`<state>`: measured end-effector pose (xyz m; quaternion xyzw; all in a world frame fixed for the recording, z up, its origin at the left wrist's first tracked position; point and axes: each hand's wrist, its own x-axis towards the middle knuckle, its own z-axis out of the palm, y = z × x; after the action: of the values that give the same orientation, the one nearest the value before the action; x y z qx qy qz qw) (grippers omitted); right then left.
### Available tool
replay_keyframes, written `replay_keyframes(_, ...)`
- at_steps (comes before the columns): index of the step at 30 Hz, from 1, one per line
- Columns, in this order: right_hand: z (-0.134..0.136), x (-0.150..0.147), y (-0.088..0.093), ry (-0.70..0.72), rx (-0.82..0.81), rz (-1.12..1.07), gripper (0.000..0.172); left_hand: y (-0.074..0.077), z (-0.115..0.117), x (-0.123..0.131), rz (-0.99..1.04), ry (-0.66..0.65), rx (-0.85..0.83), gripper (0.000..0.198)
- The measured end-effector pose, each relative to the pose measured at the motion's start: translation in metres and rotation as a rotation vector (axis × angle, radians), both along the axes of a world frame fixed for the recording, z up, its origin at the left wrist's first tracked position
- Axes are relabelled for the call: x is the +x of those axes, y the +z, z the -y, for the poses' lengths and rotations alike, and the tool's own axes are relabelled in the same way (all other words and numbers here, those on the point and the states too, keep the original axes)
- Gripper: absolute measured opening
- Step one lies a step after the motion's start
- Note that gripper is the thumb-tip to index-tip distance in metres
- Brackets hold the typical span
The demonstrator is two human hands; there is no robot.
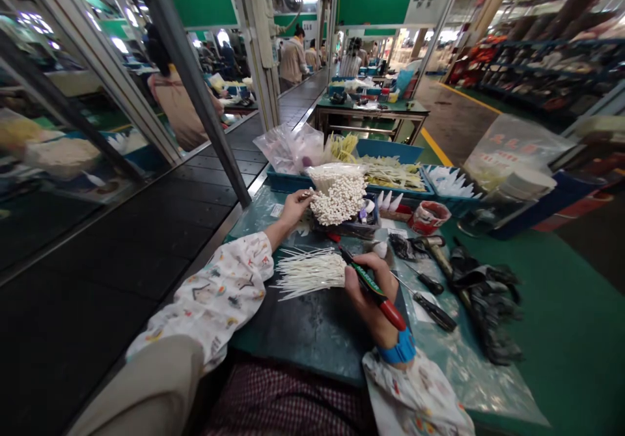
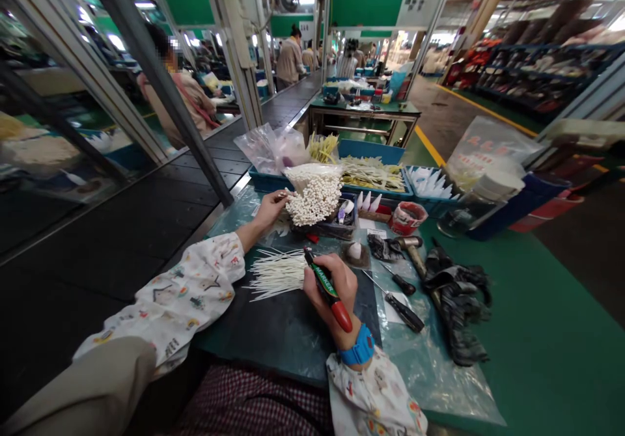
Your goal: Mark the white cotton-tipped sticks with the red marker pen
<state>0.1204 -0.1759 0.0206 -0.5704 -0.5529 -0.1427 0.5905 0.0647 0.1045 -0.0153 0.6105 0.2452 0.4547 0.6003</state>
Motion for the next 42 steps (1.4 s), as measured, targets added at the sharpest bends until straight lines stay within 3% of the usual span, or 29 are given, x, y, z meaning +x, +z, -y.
replay_keyframes(8,0.002,-0.001,0.003,0.011,-0.021,0.012,0.015,0.024,0.010,-0.006,0.177,-0.021,-0.121,0.047)
replay_keyframes(14,0.001,0.001,0.001,0.011,-0.002,0.025,0.016,0.050,0.013,-0.005,0.231,-0.014,-0.175,0.036)
replay_keyframes(16,0.000,0.002,-0.001,0.002,0.050,0.027,0.020,0.064,0.012,-0.009,0.275,0.058,-0.101,0.033)
replay_keyframes(20,-0.002,0.004,-0.001,-0.021,0.106,0.044,0.027,0.100,0.016,-0.031,0.418,0.232,0.204,0.041)
replay_keyframes(24,-0.002,0.007,-0.004,-0.007,0.139,0.051,0.028,0.119,0.049,-0.053,0.531,0.250,0.256,0.044)
replay_keyframes(27,-0.003,0.006,-0.011,0.039,0.142,-0.075,0.030,0.109,0.090,-0.062,0.426,0.101,0.166,0.037)
replay_keyframes(31,-0.008,0.004,-0.015,0.080,0.087,-0.386,0.024,0.075,0.132,-0.066,0.040,-0.235,-0.097,0.039)
replay_keyframes(34,-0.012,0.005,-0.010,0.068,-0.022,-0.547,0.013,0.055,0.142,-0.069,-0.196,-0.412,-0.141,0.044)
replay_keyframes(36,-0.014,0.007,-0.006,0.104,-0.088,-0.609,0.017,0.050,0.142,-0.072,-0.300,-0.465,-0.112,0.042)
replay_keyframes(39,-0.014,0.008,-0.004,0.165,-0.133,-0.673,0.027,0.051,0.143,-0.075,-0.401,-0.510,-0.062,0.038)
replay_keyframes(42,-0.012,0.008,-0.004,0.138,-0.141,-0.683,0.029,0.055,0.144,-0.075,-0.451,-0.506,0.019,0.038)
